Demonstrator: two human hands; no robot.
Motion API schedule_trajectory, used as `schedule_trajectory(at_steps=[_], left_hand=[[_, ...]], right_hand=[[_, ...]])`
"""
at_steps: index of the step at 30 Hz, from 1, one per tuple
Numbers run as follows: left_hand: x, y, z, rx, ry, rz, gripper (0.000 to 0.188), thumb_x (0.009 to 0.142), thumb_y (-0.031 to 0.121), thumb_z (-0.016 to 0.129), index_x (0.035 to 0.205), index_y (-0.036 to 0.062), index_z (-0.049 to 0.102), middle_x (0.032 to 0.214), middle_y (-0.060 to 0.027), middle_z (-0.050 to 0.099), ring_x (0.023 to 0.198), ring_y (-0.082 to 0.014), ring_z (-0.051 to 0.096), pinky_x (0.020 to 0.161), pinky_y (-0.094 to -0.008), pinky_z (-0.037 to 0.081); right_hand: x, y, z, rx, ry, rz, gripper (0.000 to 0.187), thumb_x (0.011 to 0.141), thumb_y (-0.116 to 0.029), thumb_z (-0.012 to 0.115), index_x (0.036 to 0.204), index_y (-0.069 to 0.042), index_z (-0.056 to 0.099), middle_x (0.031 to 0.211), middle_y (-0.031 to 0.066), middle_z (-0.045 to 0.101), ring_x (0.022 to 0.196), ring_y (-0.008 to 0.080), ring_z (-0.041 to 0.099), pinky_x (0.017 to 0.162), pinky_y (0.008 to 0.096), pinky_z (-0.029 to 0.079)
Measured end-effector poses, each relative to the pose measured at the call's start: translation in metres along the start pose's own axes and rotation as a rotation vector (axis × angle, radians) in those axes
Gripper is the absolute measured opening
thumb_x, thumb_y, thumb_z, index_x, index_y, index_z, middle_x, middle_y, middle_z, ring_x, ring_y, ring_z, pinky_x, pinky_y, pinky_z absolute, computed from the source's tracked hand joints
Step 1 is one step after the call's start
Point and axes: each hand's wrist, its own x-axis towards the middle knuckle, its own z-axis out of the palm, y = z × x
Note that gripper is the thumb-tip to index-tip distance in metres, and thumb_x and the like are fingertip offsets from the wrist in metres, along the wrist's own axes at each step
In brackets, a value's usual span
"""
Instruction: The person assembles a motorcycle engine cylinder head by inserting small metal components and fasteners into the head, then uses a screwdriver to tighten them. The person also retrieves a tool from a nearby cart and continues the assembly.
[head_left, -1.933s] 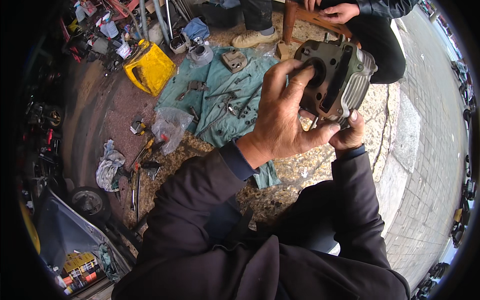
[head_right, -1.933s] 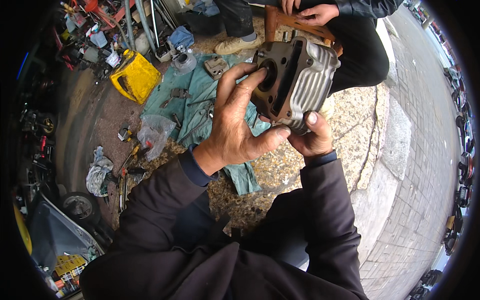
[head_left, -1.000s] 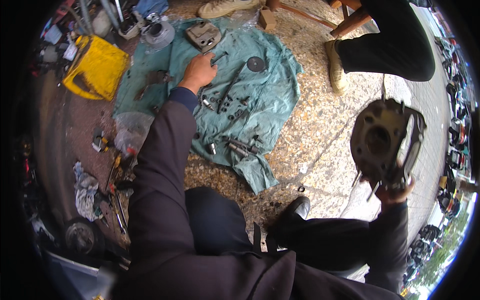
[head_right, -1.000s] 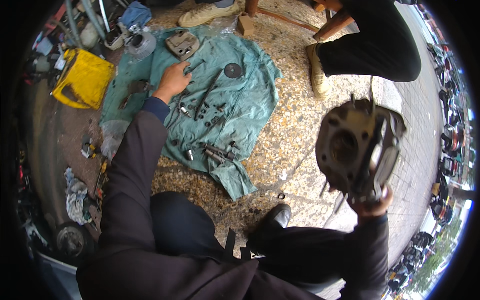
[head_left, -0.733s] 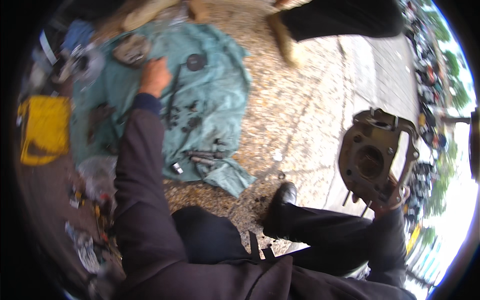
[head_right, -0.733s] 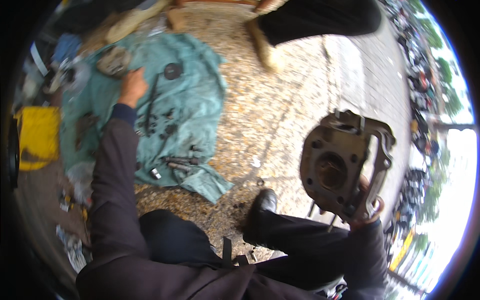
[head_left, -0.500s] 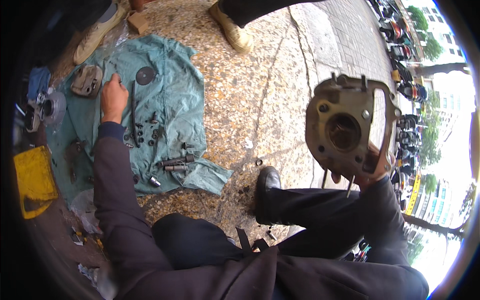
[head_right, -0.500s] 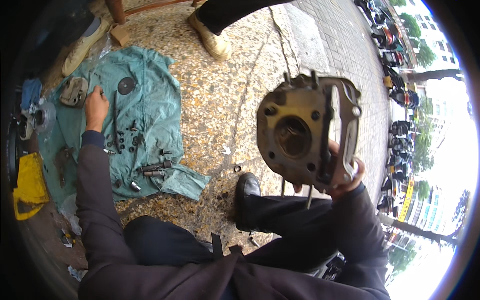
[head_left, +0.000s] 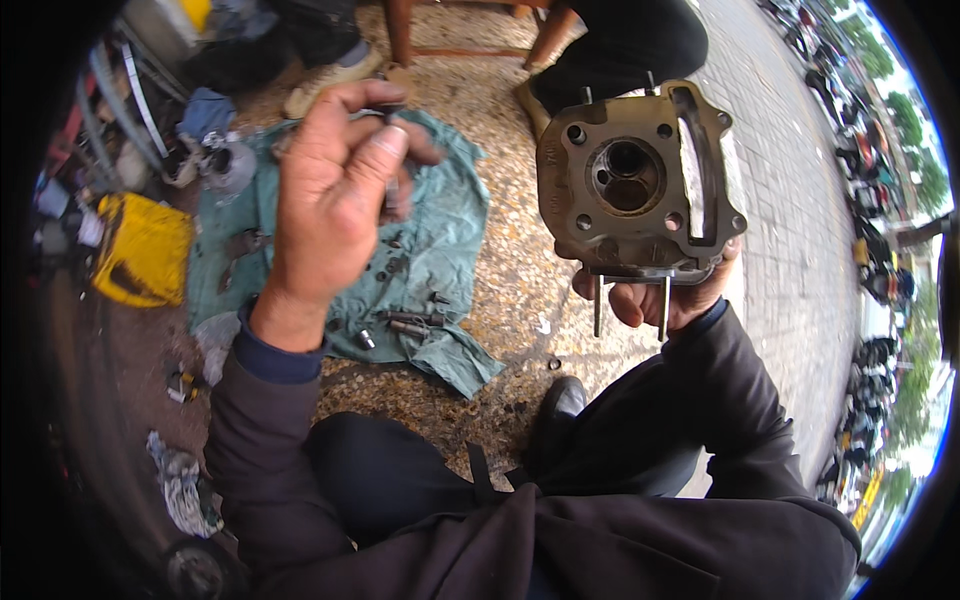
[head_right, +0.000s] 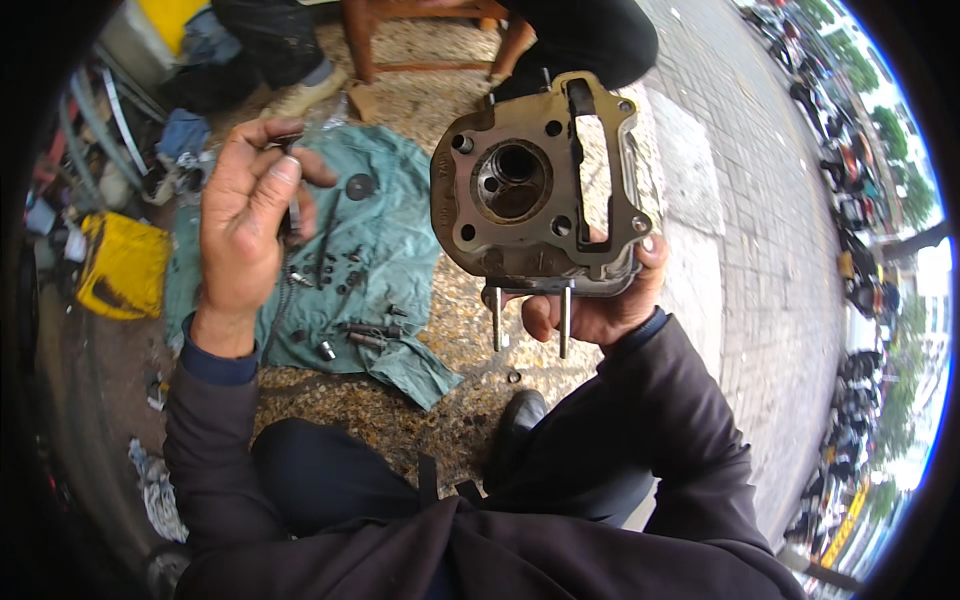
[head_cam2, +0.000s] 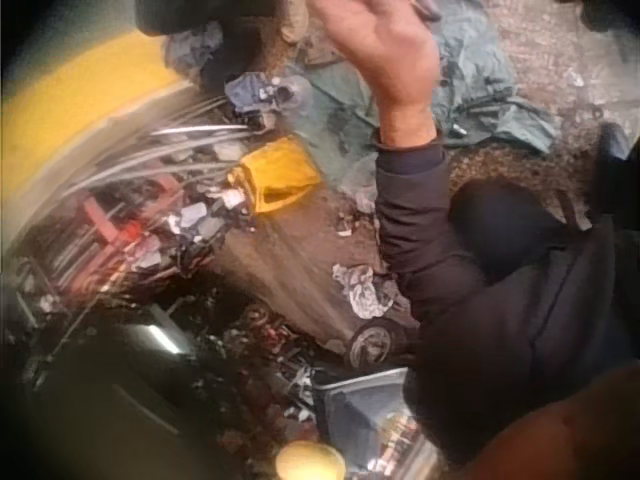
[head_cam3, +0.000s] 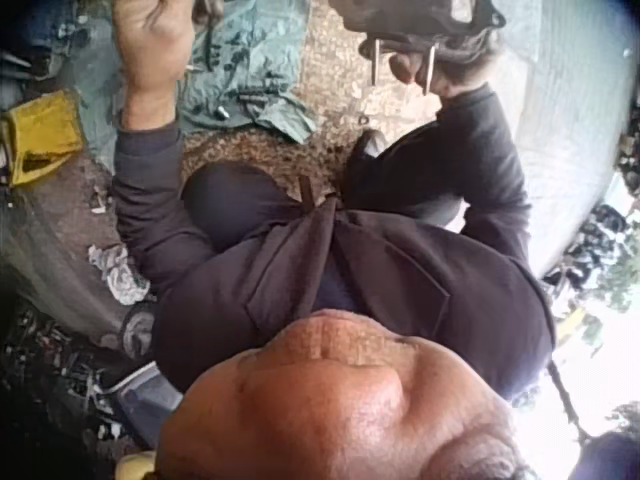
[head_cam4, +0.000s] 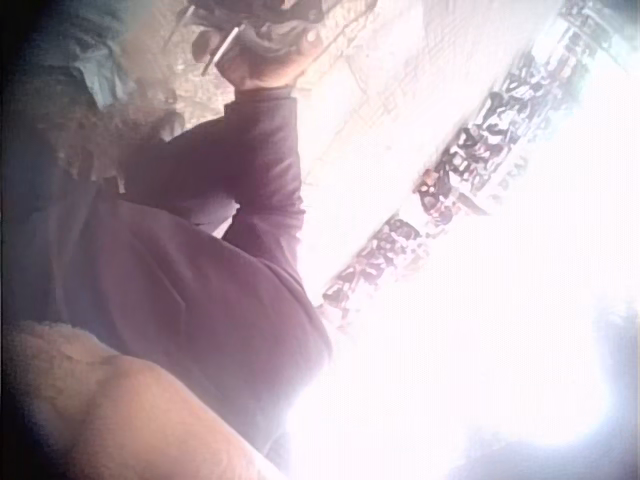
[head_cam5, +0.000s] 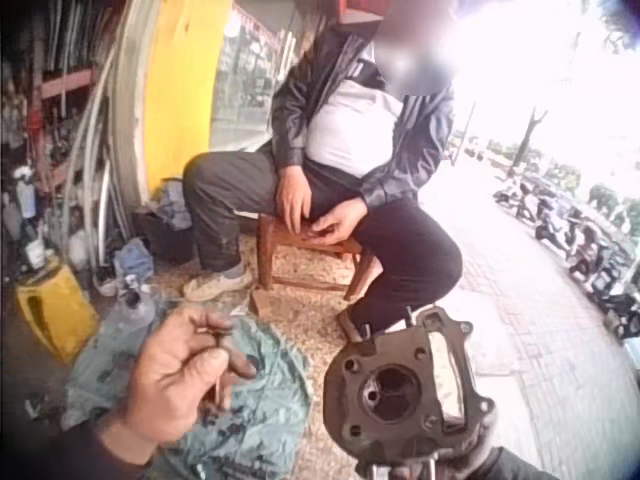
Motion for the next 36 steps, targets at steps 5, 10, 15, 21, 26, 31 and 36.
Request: schedule_trajectory(at_steps=[5,10,15,21,26,31,36], left_hand=[[-0.016,0.062,0.037,0.128,0.096,0.217,0.020,0.097,0.001,0.058,0.115,-0.0006,0.050,0.090,-0.0088,0.069,0.080,-0.0095,0.064,0.073,-0.0202,0.049],[-0.016,0.075,0.069,-0.016,0.202,0.288,0.026,0.092,-0.008,0.059,0.112,0.0002,0.046,0.094,-0.0117,0.068,0.074,-0.0113,0.065,0.065,-0.0225,0.054],[-0.019,0.063,0.084,0.077,0.176,0.309,0.028,0.091,-0.012,0.057,0.112,0.0016,0.044,0.100,-0.0162,0.068,0.080,-0.0142,0.067,0.070,-0.0254,0.056],[-0.015,0.049,0.087,0.142,0.236,0.437,0.028,0.087,-0.014,0.062,0.108,-0.0005,0.049,0.097,-0.0104,0.069,0.080,-0.0075,0.063,0.069,-0.0205,0.051],[-0.015,0.046,0.085,0.184,0.247,0.454,0.028,0.086,-0.013,0.065,0.106,-0.0010,0.050,0.095,-0.0112,0.071,0.080,-0.0095,0.066,0.068,-0.0224,0.052],[-0.016,0.042,0.079,0.407,0.151,0.538,0.030,0.089,-0.014,0.061,0.110,0.0007,0.046,0.107,-0.0188,0.067,0.095,-0.0175,0.067,0.082,-0.0284,0.055],[-0.010,0.037,0.077,0.606,0.230,0.777,0.026,0.076,-0.007,0.076,0.095,0.0010,0.060,0.096,-0.0149,0.070,0.083,-0.0261,0.071,0.070,-0.0310,0.057]], right_hand=[[0.030,0.005,0.014,0.182,-0.270,0.052,0.100,0.069,-0.059,0.069,0.148,-0.008,0.036,0.135,0.0309,0.049,0.096,0.0531,0.063,0.056,0.0484,0.060],[0.040,0.016,0.029,0.192,-0.375,0.023,0.100,0.073,-0.063,0.064,0.149,-0.006,0.034,0.132,0.0326,0.051,0.094,0.0514,0.065,0.051,0.0456,0.059],[0.041,0.016,0.033,0.187,-0.406,0.037,0.102,0.073,-0.065,0.063,0.148,-0.001,0.034,0.128,0.0332,0.053,0.092,0.0491,0.067,0.052,0.0446,0.059],[0.039,0.016,0.034,0.210,-0.434,0.058,0.099,0.075,-0.064,0.062,0.146,0.001,0.037,0.127,0.0338,0.054,0.094,0.0483,0.067,0.056,0.0452,0.059],[0.038,0.017,0.031,0.230,-0.464,0.057,0.097,0.077,-0.064,0.061,0.146,0.000,0.037,0.128,0.0335,0.054,0.097,0.0486,0.066,0.058,0.0442,0.059],[0.039,0.020,0.030,0.233,-0.443,0.053,0.095,0.078,-0.063,0.060,0.147,-0.002,0.037,0.130,0.0317,0.054,0.100,0.0496,0.065,0.059,0.0436,0.059],[0.039,0.020,0.032,0.234,-0.394,0.045,0.096,0.078,-0.063,0.060,0.147,-0.001,0.036,0.131,0.0296,0.054,0.100,0.0496,0.065,0.060,0.0426,0.059]])
